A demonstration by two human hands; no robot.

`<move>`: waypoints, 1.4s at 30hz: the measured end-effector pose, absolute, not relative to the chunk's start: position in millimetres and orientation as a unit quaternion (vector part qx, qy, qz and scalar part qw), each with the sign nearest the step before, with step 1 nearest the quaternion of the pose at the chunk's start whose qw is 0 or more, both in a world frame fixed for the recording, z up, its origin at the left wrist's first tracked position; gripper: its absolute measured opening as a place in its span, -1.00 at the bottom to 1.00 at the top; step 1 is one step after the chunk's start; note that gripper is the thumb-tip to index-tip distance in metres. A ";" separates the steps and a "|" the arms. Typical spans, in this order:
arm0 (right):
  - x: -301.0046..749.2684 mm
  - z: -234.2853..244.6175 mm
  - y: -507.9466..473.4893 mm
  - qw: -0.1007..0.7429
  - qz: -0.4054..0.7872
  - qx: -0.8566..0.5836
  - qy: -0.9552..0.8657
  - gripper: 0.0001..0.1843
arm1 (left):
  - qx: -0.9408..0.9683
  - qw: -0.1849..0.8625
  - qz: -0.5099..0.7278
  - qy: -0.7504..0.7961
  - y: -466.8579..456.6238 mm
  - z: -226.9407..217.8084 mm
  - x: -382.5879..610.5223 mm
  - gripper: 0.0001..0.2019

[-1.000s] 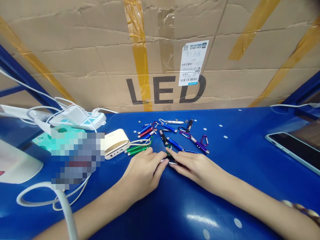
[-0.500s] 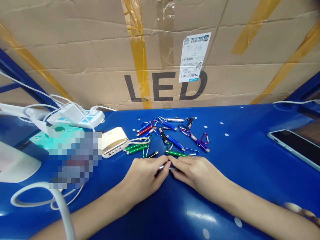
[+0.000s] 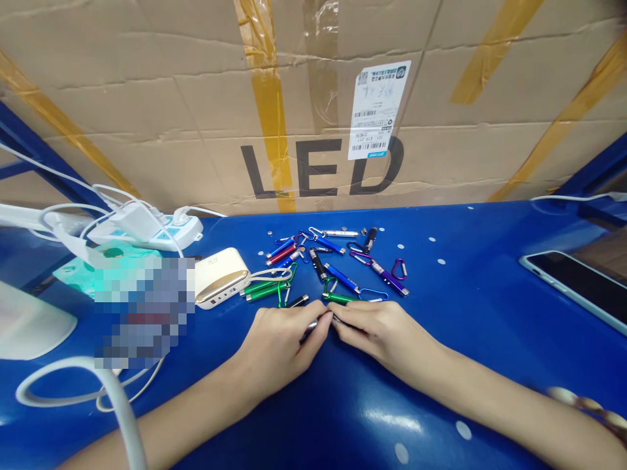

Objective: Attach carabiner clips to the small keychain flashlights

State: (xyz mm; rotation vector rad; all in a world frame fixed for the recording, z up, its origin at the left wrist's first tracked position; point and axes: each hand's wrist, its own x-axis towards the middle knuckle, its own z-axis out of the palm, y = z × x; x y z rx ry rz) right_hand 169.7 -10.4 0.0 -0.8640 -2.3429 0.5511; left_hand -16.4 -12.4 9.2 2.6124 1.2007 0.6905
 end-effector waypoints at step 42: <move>209.8 21.2 37.2 0.244 0.117 -0.560 -0.783 -0.56 | 0.733 0.397 0.254 0.490 -22.4 15.1 -3.0 -0.83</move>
